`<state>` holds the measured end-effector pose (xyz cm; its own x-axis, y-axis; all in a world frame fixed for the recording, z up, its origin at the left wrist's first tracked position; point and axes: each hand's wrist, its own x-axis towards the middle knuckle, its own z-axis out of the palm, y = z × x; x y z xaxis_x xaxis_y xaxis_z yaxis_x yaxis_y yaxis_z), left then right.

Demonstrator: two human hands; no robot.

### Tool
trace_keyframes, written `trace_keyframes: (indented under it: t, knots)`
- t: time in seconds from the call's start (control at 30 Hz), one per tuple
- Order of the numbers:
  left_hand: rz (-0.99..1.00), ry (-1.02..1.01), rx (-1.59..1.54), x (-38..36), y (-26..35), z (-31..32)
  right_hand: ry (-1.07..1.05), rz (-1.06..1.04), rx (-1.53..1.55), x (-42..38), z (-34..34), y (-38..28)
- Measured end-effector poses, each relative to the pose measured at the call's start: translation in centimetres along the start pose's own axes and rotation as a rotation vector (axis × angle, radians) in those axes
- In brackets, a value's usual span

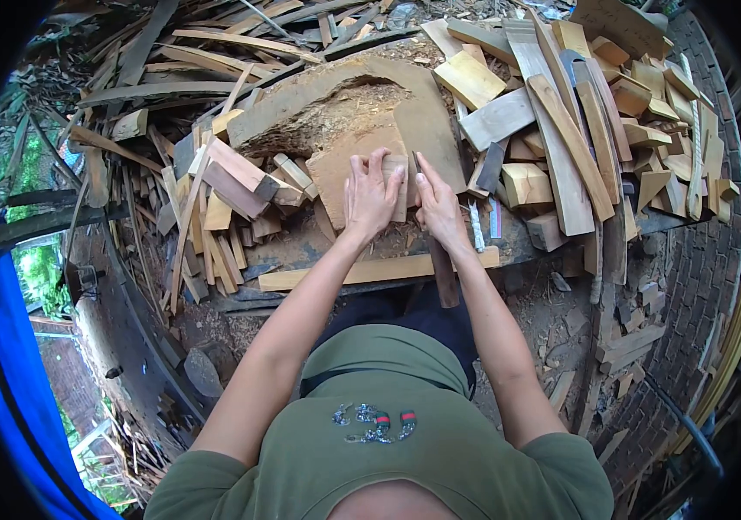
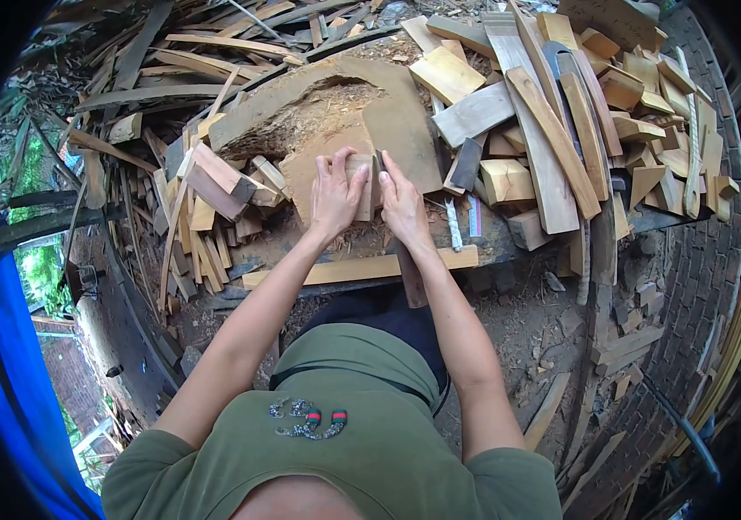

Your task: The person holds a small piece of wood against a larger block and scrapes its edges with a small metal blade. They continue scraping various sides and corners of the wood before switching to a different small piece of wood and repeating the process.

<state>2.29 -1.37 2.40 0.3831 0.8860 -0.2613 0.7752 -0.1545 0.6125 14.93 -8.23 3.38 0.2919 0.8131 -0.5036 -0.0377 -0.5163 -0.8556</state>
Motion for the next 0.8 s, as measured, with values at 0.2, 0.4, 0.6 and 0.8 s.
trace_keyframes:
  t: [0.2, 0.4, 0.6, 0.8]
  knots:
    - [0.264, 0.443, 0.103, 1.0, -1.7, 2.7, 0.108, -0.278, -0.112, -1.1, 1.2, 1.8]
    - [0.196, 0.352, 0.011, 1.0, -1.6, 3.0, 0.165, -0.311, -0.158, 1.0, 1.7, 2.5]
    - [0.194, 0.363, 0.035, 1.1, -1.5, 2.8, 0.119, -0.248, -0.193, 0.1, 1.3, 0.8]
    - [0.204, 0.38, 0.018, 1.4, -1.4, 2.6, 0.141, -0.269, -0.288, 1.8, 1.4, 0.1]
